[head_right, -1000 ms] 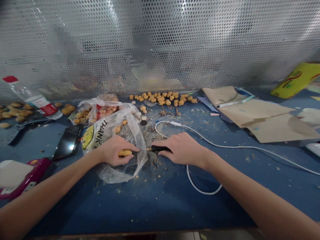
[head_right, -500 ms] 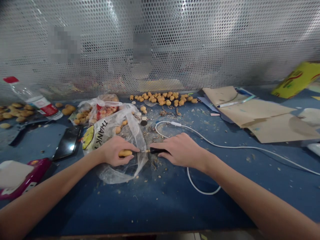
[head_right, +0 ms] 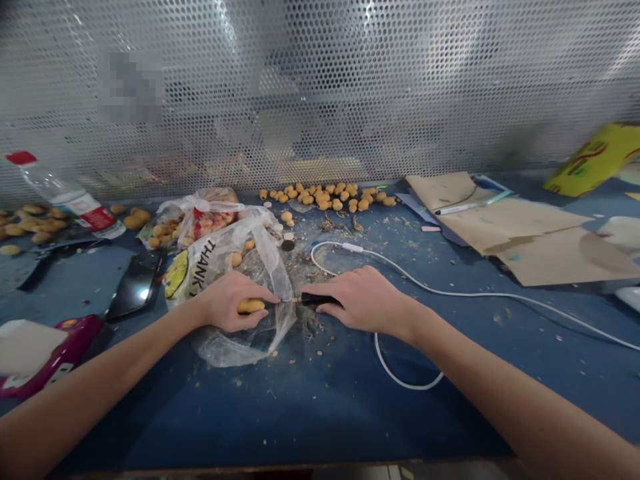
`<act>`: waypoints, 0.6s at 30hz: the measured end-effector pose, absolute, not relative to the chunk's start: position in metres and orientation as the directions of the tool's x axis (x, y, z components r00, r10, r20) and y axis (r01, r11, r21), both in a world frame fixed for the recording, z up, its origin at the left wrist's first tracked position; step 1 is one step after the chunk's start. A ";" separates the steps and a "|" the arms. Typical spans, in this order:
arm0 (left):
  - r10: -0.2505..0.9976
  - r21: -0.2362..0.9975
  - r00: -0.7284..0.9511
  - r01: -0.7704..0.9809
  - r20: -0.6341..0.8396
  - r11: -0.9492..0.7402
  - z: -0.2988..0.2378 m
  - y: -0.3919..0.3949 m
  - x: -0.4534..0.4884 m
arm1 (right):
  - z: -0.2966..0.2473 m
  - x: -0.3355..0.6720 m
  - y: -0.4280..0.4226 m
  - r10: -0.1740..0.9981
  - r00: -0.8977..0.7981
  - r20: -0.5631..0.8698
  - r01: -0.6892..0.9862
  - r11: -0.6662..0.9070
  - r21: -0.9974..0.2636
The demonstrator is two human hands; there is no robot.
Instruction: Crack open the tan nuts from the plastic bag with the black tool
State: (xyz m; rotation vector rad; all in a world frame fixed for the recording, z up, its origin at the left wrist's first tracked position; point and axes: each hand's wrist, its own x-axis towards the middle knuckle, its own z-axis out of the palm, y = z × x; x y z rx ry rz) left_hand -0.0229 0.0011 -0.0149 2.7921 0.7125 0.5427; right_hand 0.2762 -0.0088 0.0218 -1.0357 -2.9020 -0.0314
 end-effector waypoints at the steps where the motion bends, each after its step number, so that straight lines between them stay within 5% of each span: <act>1: 0.497 0.284 0.816 0.422 0.296 -0.861 -0.016 0.001 -0.023 | 0.021 0.276 -0.009 0.649 -0.758 0.060 0.650 0.760 0.000; 7: 0.535 0.234 0.804 0.485 0.259 -0.843 -0.015 0.000 -0.023 | 0.016 0.276 -0.006 0.740 -0.670 0.059 0.742 0.671 0.014; 18: 0.498 0.315 0.843 0.425 0.204 -0.849 -0.007 0.001 -0.020 | 0.022 0.278 -0.007 0.662 -0.749 0.033 0.661 0.749 -0.044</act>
